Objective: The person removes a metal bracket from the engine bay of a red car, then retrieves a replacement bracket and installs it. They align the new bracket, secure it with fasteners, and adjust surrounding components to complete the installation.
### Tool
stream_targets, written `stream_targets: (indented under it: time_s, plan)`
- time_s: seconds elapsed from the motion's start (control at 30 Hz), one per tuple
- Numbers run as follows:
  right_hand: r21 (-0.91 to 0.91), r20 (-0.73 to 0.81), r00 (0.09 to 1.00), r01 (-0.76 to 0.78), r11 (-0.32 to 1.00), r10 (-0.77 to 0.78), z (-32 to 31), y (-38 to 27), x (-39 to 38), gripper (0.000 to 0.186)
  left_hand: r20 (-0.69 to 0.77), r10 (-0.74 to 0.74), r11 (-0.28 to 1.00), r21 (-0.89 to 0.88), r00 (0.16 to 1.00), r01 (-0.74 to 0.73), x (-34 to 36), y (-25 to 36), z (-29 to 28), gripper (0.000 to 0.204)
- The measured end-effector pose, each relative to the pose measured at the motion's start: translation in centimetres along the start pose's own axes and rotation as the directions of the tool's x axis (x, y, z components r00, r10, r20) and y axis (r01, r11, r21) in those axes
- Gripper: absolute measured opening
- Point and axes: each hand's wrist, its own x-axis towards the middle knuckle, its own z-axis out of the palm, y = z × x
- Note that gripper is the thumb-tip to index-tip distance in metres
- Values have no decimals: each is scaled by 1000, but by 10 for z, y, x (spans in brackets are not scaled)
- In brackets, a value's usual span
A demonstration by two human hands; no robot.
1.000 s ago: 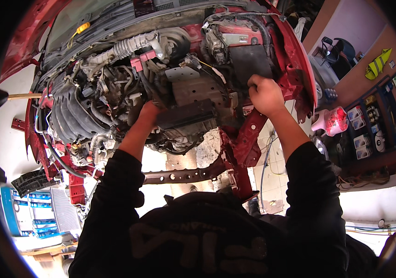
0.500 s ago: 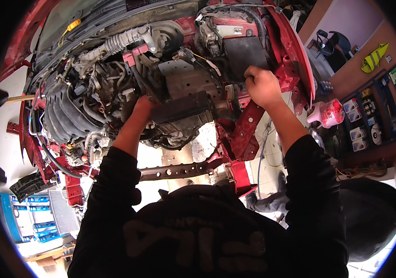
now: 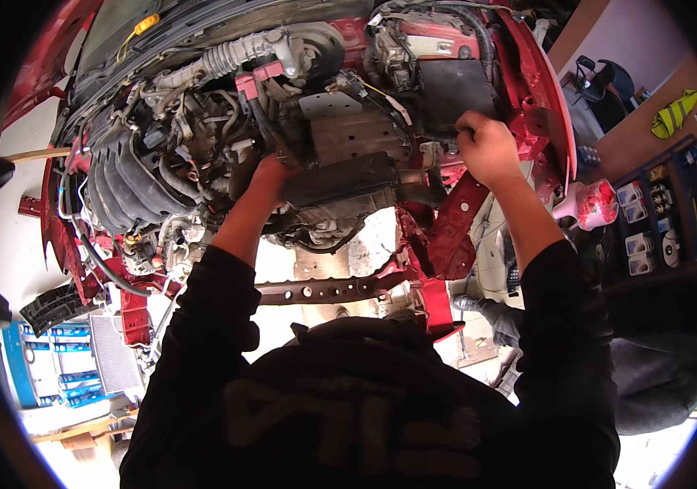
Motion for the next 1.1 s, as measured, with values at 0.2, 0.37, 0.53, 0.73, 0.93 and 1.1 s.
stream_targets:
  time_s: [0.2, 0.37, 0.53, 0.73, 0.93, 1.1]
  plan:
    - [19, 25, 999, -39, 999, 38, -1, -1, 0, 20, -22, 114, 975, 194, 993, -108, -16, 17, -8, 39]
    - [-1, 12, 1000, -10, 1000, 10, -1, -2, 0, 19, -25, 53, 983, 179, 998, -48, -34, 38, -14, 39]
    - [-17, -3, 1000, 27, 999, -27, 1, 1, 0, 18, -50, 41, 977, 209, 998, -30, -56, 59, -20, 39]
    - [-42, 47, 999, -16, 999, 18, -1, 3, 1, 20, -118, 6, 974, 228, 993, 21, -52, 56, -15, 51]
    - [16, -7, 1000, 23, 1000, -23, 3, 9, -1, 20, -101, 67, 985, 167, 993, -49, -45, 45, -14, 42]
    - [56, -19, 997, 82, 995, -81, -1, -14, 3, 23, -25, 126, 941, 321, 992, -112, -45, 48, -16, 36]
